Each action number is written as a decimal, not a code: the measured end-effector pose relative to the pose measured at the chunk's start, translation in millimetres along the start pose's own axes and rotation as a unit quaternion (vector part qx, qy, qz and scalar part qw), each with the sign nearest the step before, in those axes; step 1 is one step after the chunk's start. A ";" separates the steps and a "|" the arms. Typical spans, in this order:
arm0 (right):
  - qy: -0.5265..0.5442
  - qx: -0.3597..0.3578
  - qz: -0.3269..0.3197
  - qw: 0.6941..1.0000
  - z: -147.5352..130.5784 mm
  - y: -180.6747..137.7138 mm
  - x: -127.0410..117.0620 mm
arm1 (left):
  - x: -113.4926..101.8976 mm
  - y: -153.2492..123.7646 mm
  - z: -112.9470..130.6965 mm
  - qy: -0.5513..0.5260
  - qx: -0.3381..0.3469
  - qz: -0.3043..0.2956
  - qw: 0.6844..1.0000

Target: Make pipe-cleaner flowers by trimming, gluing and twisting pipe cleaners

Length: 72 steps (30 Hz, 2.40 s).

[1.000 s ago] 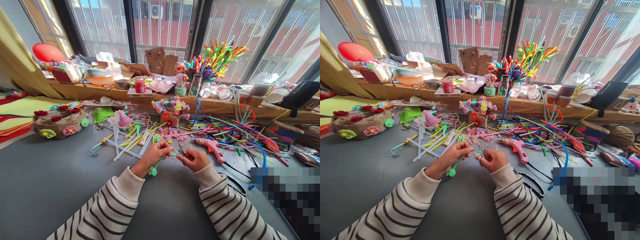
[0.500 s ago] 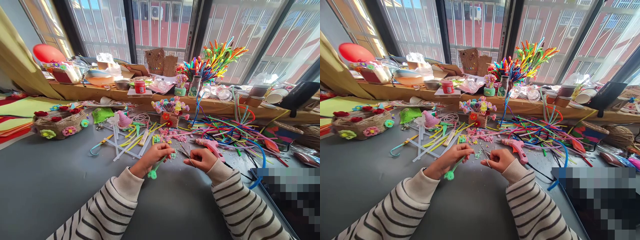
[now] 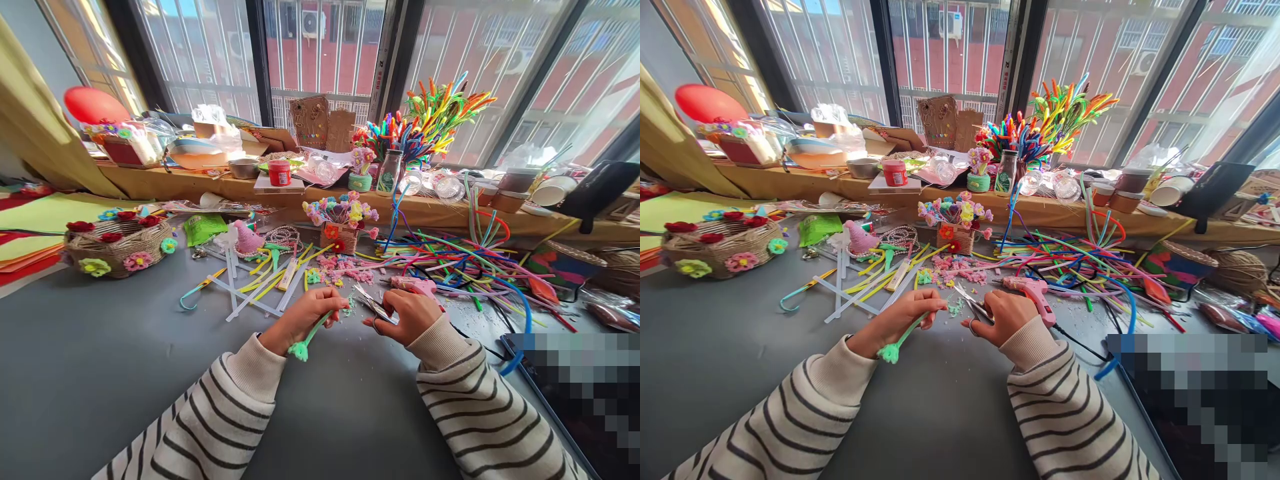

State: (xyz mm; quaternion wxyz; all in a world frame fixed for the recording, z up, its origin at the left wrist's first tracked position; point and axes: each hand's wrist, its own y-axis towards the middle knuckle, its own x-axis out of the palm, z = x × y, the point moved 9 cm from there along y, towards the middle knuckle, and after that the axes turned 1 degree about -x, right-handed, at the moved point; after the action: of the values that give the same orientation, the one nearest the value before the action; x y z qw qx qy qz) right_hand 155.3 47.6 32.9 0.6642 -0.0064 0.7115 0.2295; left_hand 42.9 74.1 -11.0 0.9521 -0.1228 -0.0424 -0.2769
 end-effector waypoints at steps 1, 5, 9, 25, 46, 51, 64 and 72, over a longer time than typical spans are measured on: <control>0.001 -0.003 0.003 1.000 -0.5 0.1 -0.4 | 0.0 0.0 -0.5 0.003 -0.002 0.001 1.000; 0.013 -0.014 0.010 1.000 -0.5 0.5 -1.2 | 0.6 -0.2 -1.3 0.013 0.000 -0.001 1.000; 0.032 -0.017 0.004 0.999 0.8 1.0 0.1 | 0.8 0.1 -1.0 0.018 0.003 -0.002 1.000; 0.240 0.002 -0.051 0.969 2.7 4.2 14.5 | 4.0 -1.5 2.9 0.000 0.018 -0.017 1.000; 0.735 0.105 -0.176 0.647 -13.5 -5.0 69.0 | 8.2 -2.3 6.9 -0.007 0.033 -0.037 0.999; 0.746 0.129 -0.168 0.631 -6.8 -3.2 70.7 | 6.3 -2.6 4.1 0.003 0.012 -0.027 1.000; 0.798 0.071 -0.149 0.580 -5.2 0.7 48.3 | 2.6 -1.3 -4.0 0.002 -0.014 -0.019 1.000; 0.674 0.077 -0.081 0.731 -20.2 4.4 61.8 | -14.5 3.0 -4.3 -0.050 0.013 0.053 0.997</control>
State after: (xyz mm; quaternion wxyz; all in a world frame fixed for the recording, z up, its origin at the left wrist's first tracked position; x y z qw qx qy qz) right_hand 127.6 63.0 -24.0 0.0250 -0.1653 0.9844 0.0547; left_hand 32.2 82.9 -17.9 0.9636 -0.1268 -0.0870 -0.2187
